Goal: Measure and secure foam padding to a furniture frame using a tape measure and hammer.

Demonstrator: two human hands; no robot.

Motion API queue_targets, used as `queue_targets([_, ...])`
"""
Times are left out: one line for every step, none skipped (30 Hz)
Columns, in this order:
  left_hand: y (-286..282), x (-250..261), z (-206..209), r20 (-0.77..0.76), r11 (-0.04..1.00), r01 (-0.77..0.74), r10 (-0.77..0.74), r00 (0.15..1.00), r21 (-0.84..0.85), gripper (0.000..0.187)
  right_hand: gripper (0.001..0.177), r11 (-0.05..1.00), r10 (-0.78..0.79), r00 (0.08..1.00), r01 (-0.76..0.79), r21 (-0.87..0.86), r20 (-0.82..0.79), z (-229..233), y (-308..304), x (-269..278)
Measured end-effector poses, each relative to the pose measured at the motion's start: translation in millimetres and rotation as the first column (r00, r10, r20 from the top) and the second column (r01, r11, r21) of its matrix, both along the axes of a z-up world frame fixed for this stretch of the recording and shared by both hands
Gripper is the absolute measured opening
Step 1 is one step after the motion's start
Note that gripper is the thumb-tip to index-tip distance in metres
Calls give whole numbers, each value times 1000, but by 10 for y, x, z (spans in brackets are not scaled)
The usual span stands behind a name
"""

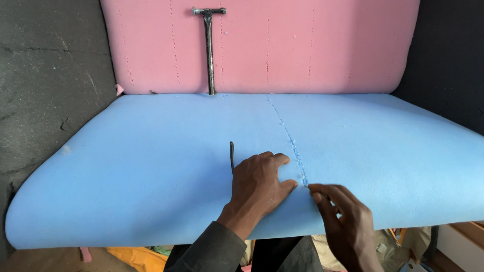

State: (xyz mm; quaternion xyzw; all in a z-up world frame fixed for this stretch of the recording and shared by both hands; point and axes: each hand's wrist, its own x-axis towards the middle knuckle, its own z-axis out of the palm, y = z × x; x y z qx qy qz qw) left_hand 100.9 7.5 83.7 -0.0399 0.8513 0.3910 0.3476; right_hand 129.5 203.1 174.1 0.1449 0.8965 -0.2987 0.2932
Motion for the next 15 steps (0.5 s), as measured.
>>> queue_targets([-2,-5,6,14,1000,2,-2,1000,1,59,27,1000,-29,1000,29,-10,-12,39,8,72])
queue_targets([-5,-13,1,13,1000,2,-2,1000,3,59,27,1000,-29,999,29,-9,-13,34,4,70])
queue_targets([-3,-15,2,29,1000,5,-5,1000,-1,58,27,997,-69,998,69,-15,-6,36,5,75])
queue_targets([0,-16,2,45,1000,8,-8,999,-4,58,27,994,-110,994,110,-22,2,38,6,81])
queue_targets([3,-12,8,45,1000,11,-11,999,-2,58,27,993,-113,994,113,-19,2,16,-5,44])
queue_targets([6,-7,15,28,1000,-1,1,1000,0,58,28,994,-104,994,103,-39,-24,-4,-16,7])
queue_targets([-8,-8,18,9,1000,-14,14,1000,-4,58,30,994,-95,994,91,-65,-51,-40,-36,-38])
queue_targets([-6,-5,4,7,1000,-13,13,1000,-8,58,30,993,-96,994,92,-69,-52,-66,-40,-49])
queue_targets([-5,2,-5,-1,1000,-15,15,1000,3,57,28,996,-79,996,77,-52,-41,-82,-47,-54])
queue_targets([-4,8,-15,-9,1000,-16,16,1000,13,57,27,997,-63,998,62,-36,-29,-98,-53,-60])
queue_targets([3,22,-51,-13,1000,-14,14,1000,13,57,27,997,-66,997,64,-36,-33,-70,-42,-14])
queue_targets([10,38,-88,-49,1000,-12,13,999,21,59,27,998,-52,998,51,-33,-42,-44,-32,34])
queue_targets([10,77,-115,-81,999,-12,14,997,29,61,28,999,-35,998,34,-30,-48,-8,-27,95])
queue_targets([-4,65,-92,-80,1000,-13,15,997,29,61,28,999,-35,998,33,-30,-47,23,-32,141])
queue_targets([-3,46,-73,-45,1000,-7,8,999,22,60,27,998,-61,997,60,-20,-43,56,-27,186])
